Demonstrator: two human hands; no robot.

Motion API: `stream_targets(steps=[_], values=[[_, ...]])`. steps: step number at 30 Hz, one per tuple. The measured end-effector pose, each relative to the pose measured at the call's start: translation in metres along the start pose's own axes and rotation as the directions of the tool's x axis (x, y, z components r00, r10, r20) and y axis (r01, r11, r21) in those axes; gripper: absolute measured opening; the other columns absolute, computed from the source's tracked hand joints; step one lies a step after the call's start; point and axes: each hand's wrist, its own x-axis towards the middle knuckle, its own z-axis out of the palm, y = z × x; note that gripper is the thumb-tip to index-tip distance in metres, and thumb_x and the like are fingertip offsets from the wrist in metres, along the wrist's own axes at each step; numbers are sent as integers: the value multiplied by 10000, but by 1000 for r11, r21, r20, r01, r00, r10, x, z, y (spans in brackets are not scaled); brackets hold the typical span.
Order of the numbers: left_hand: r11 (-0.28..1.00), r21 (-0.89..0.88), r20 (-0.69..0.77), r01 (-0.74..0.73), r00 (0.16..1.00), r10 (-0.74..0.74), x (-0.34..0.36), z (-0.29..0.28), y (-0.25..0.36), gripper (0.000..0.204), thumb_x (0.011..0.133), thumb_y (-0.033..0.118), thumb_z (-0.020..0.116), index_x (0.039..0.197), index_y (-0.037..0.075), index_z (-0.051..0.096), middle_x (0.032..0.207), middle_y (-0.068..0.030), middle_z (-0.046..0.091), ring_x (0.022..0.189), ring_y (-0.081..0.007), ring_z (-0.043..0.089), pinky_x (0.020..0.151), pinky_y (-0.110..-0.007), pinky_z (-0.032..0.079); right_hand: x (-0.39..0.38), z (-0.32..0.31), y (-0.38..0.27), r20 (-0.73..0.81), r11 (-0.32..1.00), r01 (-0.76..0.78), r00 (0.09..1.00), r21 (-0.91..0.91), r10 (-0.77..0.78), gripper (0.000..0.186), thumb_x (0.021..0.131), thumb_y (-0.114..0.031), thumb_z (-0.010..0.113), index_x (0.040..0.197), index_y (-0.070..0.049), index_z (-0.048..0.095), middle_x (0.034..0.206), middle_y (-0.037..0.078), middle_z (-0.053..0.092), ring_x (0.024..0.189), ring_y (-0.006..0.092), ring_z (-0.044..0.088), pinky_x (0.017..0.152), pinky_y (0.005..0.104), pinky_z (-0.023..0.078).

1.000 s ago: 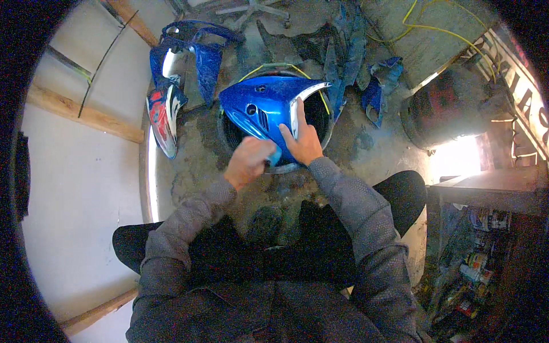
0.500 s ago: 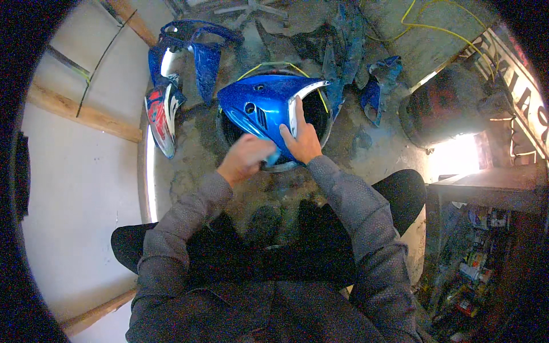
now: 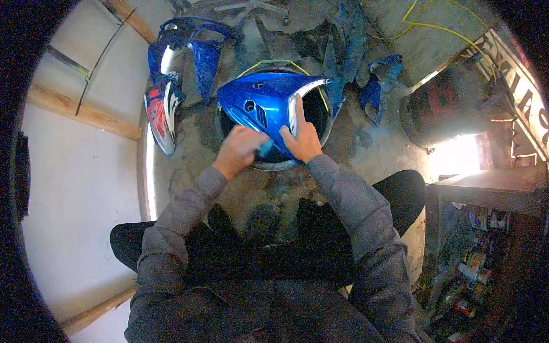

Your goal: The person holds a motorcycle fairing over a bucket and sands its surface using a sanding sponge.

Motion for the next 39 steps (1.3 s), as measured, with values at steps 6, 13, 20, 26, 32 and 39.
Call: stream_targets(steps=[6,13,20,26,32,39], values=[[993,35,-12,113,994,-113,-2,2,4,431,775,-79,622,1147,105,738,1029,-65,766,991,-276,732,911,-441,512,1,5,7,-54,999,41,998,-30,-43,1018,923,-233,663,1729,-71,62,882,351,714,741,519,704,723,563,554],[978,161,-93,131,989,-117,-9,-32,-46,369,824,-63,620,1131,96,748,1072,-74,784,1017,-265,742,935,-435,523,3,5,1,-36,999,45,998,15,-44,1023,915,-225,658,1729,-74,58,910,372,710,757,534,704,731,580,548],[998,-64,-46,-30,999,27,-7,14,19,382,812,-29,646,1153,113,743,1129,-48,763,1045,-254,718,960,-422,532,0,3,1,-20,1000,21,1000,16,-21,1025,914,-225,654,1731,-78,54,949,374,715,777,537,706,748,560,559],[973,179,-74,147,988,-135,-2,-34,-42,318,849,-12,628,1123,113,731,1075,-51,769,1021,-249,726,922,-421,522,1,2,2,-25,999,23,999,44,-22,1022,920,-243,656,1734,-92,56,957,363,723,787,526,717,753,548,565],[989,-145,12,-6,1000,8,-8,17,23,388,796,-41,656,1147,96,747,1124,-88,773,1054,-298,721,969,-434,526,1,4,0,-11,1000,-5,1000,17,5,1019,921,-236,653,1734,-94,55,940,356,723,785,512,724,753,543,565],[991,132,-29,31,999,-28,-1,-26,-32,389,782,-23,662,1143,95,744,1134,-84,759,1087,-282,711,964,-426,535,-1,1,0,-11,999,-7,1000,41,7,1016,919,-230,652,1731,-84,59,932,358,718,791,514,723,763,549,562]])
